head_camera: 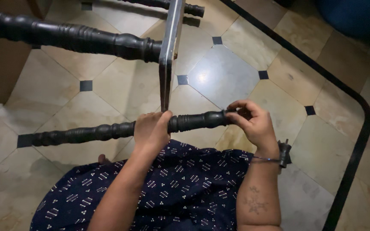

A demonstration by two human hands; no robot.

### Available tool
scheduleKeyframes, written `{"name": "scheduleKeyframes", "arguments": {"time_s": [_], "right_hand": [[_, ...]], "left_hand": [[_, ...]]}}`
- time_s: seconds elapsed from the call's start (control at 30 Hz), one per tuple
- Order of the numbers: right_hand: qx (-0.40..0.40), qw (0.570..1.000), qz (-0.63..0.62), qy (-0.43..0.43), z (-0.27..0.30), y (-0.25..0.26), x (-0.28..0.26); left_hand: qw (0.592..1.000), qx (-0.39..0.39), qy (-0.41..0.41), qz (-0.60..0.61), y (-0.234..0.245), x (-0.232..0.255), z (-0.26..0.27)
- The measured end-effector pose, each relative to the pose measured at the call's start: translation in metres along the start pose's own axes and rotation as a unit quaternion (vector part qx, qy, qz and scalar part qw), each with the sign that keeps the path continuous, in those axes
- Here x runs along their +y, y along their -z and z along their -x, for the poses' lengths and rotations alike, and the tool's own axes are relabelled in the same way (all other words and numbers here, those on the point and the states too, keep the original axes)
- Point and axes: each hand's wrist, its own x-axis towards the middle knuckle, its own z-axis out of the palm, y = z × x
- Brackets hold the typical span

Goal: The person sits on the floor and disassembles a wooden table by unscrewing and removing its legs and connecting hardware. The removed parts are placed on the floor beside the table.

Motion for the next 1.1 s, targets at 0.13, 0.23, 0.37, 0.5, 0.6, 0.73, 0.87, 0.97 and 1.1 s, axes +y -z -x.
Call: {"name": "scheduleKeyframes", "arguments": {"time_s": [0.13, 0.23, 0.37, 0.5, 0.6, 0.73, 0.87, 0.97, 1.1], "right_hand": [[-0.058, 0.983, -0.113, 0.135, -0.003, 0.001, 0.004], [-0.050, 0.989, -0.117, 0.071, -0.003, 0.002, 0.010], [-0.030, 0.998, 0.013, -0.045, -0.008, 0.001, 0.016], [-0.089, 0.994, -0.066, 0.009, -0.004, 0.005, 0.015], [-0.129, 0.975, -0.112, 0.141, -0.002, 0.005, 0.004], [-0.109, 0.986, -0.075, 0.102, 0.000, 0.002, -0.003], [-0.049, 0.995, 0.029, -0.079, -0.006, -0.004, 0.003], [-0.046, 0.995, 0.035, -0.084, -0.006, 0.002, 0.010], [-0.131, 0.978, -0.111, 0.118, -0.003, 0.010, 0.014]], "left_hand": [[1.000, -0.004, 0.014, 0.007, -0.001, -0.002, -0.001], [1.000, -0.013, 0.023, -0.003, -0.003, -0.003, 0.000], [0.999, -0.021, 0.014, -0.029, -0.005, -0.004, -0.001], [1.000, -0.002, 0.012, -0.011, -0.010, -0.008, 0.000], [1.000, 0.007, 0.005, 0.001, -0.012, -0.013, -0.003], [1.000, 0.010, 0.010, 0.004, -0.019, -0.018, 0.000], [0.999, -0.010, 0.013, -0.029, -0.021, -0.017, 0.000], [1.000, 0.017, 0.004, -0.015, -0.020, -0.013, 0.000], [1.000, -0.003, 0.019, -0.004, -0.014, -0.014, 0.000]]}}
